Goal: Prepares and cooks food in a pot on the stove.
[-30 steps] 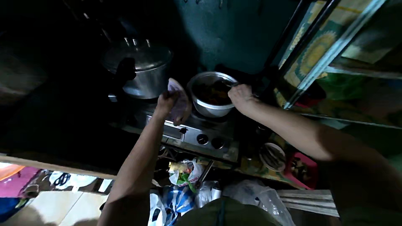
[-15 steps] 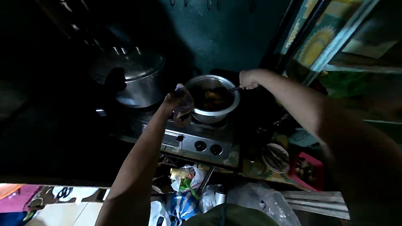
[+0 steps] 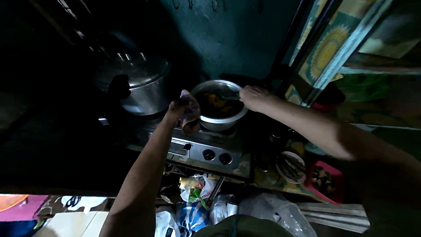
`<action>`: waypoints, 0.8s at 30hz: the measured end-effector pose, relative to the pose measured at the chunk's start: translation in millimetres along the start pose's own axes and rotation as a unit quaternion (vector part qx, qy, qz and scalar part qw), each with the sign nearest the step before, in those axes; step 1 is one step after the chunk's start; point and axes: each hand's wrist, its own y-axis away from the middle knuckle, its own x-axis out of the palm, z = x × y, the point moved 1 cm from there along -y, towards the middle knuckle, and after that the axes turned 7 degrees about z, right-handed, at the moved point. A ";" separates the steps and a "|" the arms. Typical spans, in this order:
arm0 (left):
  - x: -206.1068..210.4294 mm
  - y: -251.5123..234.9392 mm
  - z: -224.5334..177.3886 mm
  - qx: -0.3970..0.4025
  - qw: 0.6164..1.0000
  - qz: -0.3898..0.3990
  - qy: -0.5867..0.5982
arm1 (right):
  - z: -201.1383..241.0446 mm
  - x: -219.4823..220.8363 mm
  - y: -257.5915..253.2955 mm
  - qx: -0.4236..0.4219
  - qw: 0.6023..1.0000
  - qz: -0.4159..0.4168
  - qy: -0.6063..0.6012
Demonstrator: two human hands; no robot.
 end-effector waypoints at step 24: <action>-1.7 -6.7 0.9 -0.011 1.000 0.014 -0.005 | -12.6 -41.5 133.1 0.055 0.967 -0.036 0.247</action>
